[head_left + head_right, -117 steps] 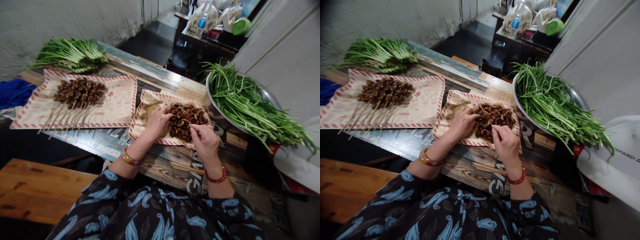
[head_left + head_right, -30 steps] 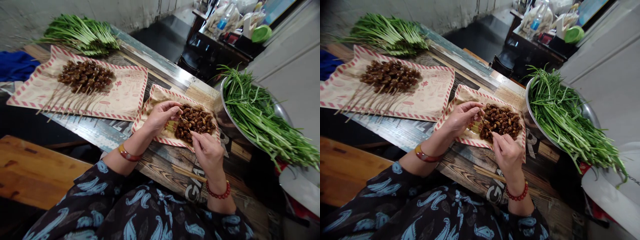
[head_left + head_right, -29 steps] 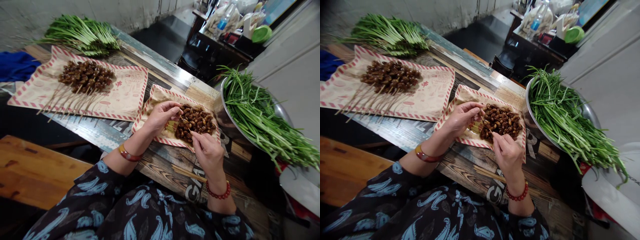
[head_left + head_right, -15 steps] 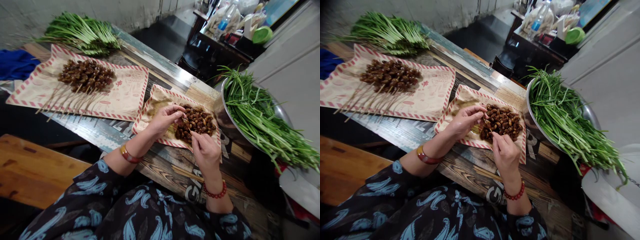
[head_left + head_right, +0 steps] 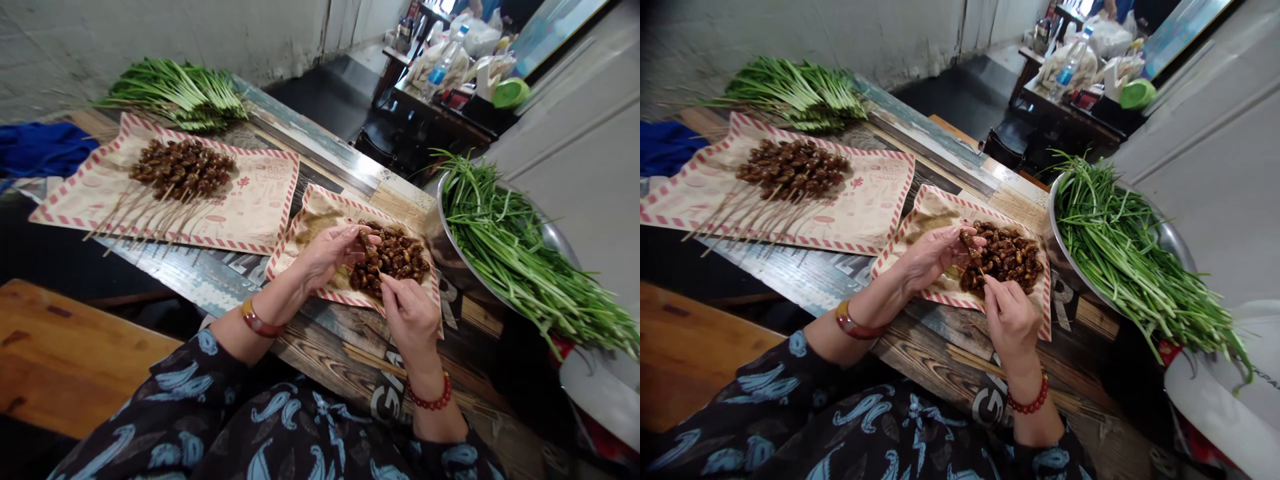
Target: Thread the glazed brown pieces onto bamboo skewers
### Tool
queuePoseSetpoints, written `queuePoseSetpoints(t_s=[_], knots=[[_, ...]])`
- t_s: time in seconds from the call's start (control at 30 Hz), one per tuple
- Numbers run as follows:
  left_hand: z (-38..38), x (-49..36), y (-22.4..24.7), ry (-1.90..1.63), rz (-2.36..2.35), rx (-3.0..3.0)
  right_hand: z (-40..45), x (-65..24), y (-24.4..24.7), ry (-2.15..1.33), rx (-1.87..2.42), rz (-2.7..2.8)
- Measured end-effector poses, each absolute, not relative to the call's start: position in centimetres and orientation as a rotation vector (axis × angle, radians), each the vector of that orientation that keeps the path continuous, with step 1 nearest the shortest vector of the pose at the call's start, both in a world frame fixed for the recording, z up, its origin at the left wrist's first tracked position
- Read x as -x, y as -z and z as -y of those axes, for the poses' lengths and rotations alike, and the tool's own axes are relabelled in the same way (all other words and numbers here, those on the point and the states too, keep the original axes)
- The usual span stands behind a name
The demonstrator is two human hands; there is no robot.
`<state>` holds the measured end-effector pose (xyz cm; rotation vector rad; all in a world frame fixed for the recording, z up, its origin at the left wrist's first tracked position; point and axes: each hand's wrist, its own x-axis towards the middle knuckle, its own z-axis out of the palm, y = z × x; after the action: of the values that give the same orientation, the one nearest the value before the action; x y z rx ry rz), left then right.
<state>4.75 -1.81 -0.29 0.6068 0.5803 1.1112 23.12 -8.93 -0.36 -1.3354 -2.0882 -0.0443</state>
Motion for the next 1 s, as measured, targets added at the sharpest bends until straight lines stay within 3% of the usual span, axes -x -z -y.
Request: queuePoseSetpoints(t_s=[0.3, 1.0], knots=[[1.7, -4.6, 0.4, -1.192, -0.55, -0.642, 8.7, -23.0, 0.7, -0.193, 1.269, 2.012], [1.8, -5.4, 1.0, -1.199, -0.561, -0.73, 9.0, -21.8, 0.3, -0.074, 1.283, 2.006]])
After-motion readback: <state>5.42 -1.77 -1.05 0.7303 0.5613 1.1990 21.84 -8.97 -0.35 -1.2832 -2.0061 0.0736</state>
